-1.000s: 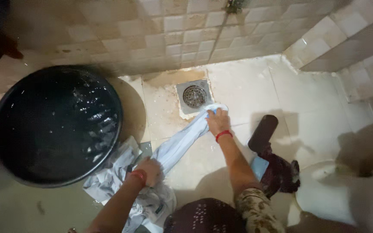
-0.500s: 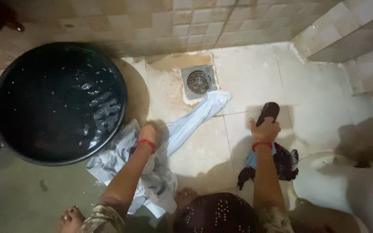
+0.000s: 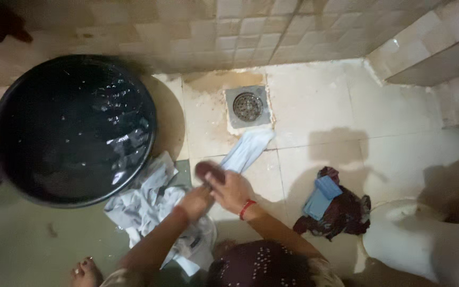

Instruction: The person washes a light-colored garment by hand in a tiled bathroom. They rinse the cloth in a basin, scrub it with a blue brush on the floor, and repeatedly wring and rinse it under running water from a tap.

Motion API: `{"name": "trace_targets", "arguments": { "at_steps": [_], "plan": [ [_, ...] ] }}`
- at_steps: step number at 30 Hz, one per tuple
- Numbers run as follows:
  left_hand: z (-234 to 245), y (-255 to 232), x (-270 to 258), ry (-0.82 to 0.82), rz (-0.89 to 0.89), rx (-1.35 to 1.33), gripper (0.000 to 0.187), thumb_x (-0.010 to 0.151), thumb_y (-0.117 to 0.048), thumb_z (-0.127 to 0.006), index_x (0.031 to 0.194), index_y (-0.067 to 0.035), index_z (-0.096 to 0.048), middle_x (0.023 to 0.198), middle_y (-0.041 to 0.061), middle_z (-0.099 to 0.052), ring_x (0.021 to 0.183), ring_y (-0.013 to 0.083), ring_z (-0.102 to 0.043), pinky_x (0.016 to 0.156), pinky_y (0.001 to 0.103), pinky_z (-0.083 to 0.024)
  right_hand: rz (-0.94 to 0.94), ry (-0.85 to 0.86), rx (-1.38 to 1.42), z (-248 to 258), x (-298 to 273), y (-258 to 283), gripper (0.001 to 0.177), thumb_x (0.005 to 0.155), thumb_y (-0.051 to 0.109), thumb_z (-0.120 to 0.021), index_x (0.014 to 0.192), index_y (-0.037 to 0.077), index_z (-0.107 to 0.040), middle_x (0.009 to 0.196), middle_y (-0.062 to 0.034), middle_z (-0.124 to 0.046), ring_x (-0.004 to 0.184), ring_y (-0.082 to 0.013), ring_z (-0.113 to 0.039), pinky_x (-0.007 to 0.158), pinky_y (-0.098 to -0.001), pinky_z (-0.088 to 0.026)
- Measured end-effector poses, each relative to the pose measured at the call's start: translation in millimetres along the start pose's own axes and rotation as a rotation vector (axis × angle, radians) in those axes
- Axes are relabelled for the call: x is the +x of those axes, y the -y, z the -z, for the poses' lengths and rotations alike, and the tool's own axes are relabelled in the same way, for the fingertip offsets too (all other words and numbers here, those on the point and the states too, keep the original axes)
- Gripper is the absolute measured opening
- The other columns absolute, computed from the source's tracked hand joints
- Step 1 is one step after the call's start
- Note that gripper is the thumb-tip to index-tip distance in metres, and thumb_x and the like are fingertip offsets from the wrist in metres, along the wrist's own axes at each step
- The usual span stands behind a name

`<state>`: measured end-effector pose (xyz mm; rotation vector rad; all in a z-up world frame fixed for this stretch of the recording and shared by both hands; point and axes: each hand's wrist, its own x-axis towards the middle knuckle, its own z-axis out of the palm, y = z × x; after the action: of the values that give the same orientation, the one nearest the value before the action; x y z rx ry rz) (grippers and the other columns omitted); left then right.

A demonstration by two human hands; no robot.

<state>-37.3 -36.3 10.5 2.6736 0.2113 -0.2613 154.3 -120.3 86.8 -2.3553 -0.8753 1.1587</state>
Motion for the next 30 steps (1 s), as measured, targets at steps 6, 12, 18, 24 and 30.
{"name": "trace_targets", "arguments": {
  "at_steps": [6, 12, 18, 24, 30],
  "plan": [
    [-16, 10, -9, 0.044, 0.312, -0.431, 0.037, 0.105, -0.031, -0.046, 0.115, -0.003, -0.068, 0.119, 0.023, -0.067, 0.108, 0.0428, -0.063, 0.097, 0.048, -0.047, 0.399, -0.927, -0.499, 91, 61, -51, 0.042, 0.082, 0.038, -0.071, 0.119, 0.02, -0.066, 0.077, -0.0216, -0.069, 0.061, -0.0389, -0.067, 0.05, -0.048, -0.055],
    [3, 10, -4, 0.015, 0.321, -0.514, 0.038, 0.102, -0.033, -0.046, 0.109, -0.003, -0.067, 0.106, 0.023, -0.069, 0.1, 0.0419, -0.065, 0.089, 0.05, -0.051, 0.123, -0.282, -0.273, 12, 48, -60, 0.039, 0.111, 0.046, -0.042, 0.118, 0.017, -0.069, 0.089, -0.0224, -0.075, 0.077, -0.0402, -0.07, 0.07, -0.0523, -0.054],
    [-42, 25, -8, 0.043, 0.149, -0.38, 0.029, 0.104, -0.026, -0.049, 0.109, -0.004, -0.067, 0.107, 0.02, -0.068, 0.099, 0.0388, -0.066, 0.09, 0.046, -0.054, 0.227, -0.594, -0.328, 63, 93, -137, 0.076, 0.089, 0.041, -0.065, 0.158, 0.038, -0.034, 0.094, -0.0275, -0.068, 0.075, -0.0443, -0.069, 0.063, -0.0506, -0.058],
    [-46, 37, -1, -0.249, -0.118, -0.321, 0.033, 0.083, -0.017, -0.068, 0.113, -0.005, -0.071, 0.115, 0.026, -0.067, 0.104, 0.0457, -0.064, 0.092, 0.05, -0.052, -0.022, -0.763, -0.227, 84, 62, -169, 0.092, 0.083, 0.046, -0.074, 0.16, 0.024, -0.029, 0.1, -0.0338, -0.065, 0.083, -0.052, -0.065, 0.073, -0.0581, -0.054],
    [-6, 26, -1, -0.277, 0.288, -0.586, 0.05, 0.079, -0.028, -0.073, 0.122, -0.003, -0.066, 0.12, 0.023, -0.066, 0.114, 0.0412, -0.062, 0.1, 0.046, -0.049, -0.518, -0.232, -0.284, 67, -46, -166, 0.102, 0.087, 0.051, -0.071, 0.166, 0.02, -0.014, 0.13, -0.032, -0.054, 0.118, -0.0458, -0.057, 0.097, -0.0514, -0.05]
  ]
}}
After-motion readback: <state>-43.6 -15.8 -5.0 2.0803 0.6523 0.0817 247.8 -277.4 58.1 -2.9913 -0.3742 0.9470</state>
